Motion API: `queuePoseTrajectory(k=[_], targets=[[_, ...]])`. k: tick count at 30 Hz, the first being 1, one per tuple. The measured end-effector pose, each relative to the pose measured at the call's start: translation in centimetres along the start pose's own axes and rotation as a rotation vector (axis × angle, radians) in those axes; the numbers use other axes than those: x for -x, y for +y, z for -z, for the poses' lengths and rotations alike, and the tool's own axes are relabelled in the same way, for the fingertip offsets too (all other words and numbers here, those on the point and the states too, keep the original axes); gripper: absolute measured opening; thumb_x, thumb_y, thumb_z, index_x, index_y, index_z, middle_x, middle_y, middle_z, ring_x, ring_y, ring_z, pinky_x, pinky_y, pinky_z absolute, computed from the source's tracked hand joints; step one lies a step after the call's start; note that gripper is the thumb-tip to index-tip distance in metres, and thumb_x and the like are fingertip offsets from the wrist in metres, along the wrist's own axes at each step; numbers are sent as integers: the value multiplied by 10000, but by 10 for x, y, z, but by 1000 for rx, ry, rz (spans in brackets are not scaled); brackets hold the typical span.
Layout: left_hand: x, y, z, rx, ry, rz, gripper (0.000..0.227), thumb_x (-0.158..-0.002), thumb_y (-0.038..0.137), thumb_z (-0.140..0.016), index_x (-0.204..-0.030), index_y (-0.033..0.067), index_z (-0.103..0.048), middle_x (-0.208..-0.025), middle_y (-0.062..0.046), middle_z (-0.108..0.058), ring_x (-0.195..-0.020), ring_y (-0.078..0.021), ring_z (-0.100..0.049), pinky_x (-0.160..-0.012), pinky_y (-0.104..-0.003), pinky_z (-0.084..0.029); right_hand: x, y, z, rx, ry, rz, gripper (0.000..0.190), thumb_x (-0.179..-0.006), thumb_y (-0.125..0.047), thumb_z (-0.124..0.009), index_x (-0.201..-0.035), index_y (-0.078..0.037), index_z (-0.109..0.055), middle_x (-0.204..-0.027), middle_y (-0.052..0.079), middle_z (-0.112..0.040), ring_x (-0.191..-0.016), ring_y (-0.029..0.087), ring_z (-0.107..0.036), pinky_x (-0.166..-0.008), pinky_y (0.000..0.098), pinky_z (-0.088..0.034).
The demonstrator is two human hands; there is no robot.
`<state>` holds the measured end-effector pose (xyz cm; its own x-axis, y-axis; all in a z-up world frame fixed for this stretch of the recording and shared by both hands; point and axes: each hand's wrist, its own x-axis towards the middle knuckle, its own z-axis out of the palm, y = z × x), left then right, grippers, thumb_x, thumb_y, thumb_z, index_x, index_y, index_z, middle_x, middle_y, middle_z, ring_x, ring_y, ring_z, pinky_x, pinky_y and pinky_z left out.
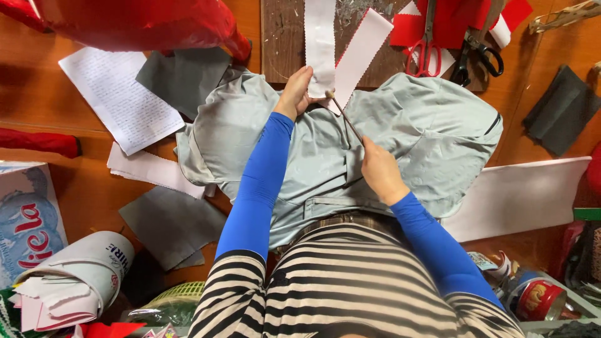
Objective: Applying decorative red and white paper strips to a horse figure using glue and scissors.
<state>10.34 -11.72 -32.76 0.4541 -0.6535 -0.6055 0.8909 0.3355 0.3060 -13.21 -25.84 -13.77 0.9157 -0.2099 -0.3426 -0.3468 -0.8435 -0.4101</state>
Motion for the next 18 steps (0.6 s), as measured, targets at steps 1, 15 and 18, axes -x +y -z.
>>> queuePoseTrajectory(k=[1,15,18], targets=[[-6,-5,6,0,-1,0,367,-1060,264,-390,-1300,41,-554,-1220,-141,-692,-1019,-324,-744,-809,-555,-648,0,-3,-3,0,1,0,388,-916,28,-539,-1302,20,-582,-897,281,-683,-816,477,-652,-700,566,-505],[-35,-25,31,-57,70,28,374,-1053,268,-420,-1301,16,-544,-1204,-168,-675,-1039,-388,-722,-774,-623,-594,-36,4,22,77,21,31,658,-882,52,-509,-1509,-143,-492,-822,251,-686,-794,473,-649,-714,591,-481],[-36,-30,40,-42,69,26,345,-1040,228,-439,-1294,31,-565,-1208,-158,-688,-1074,-360,-718,-802,-638,-637,-83,16,-10,10,82,179,678,-860,69,-499,-1490,-183,-520,-923,240,-702,-825,469,-654,-710,573,-494]])
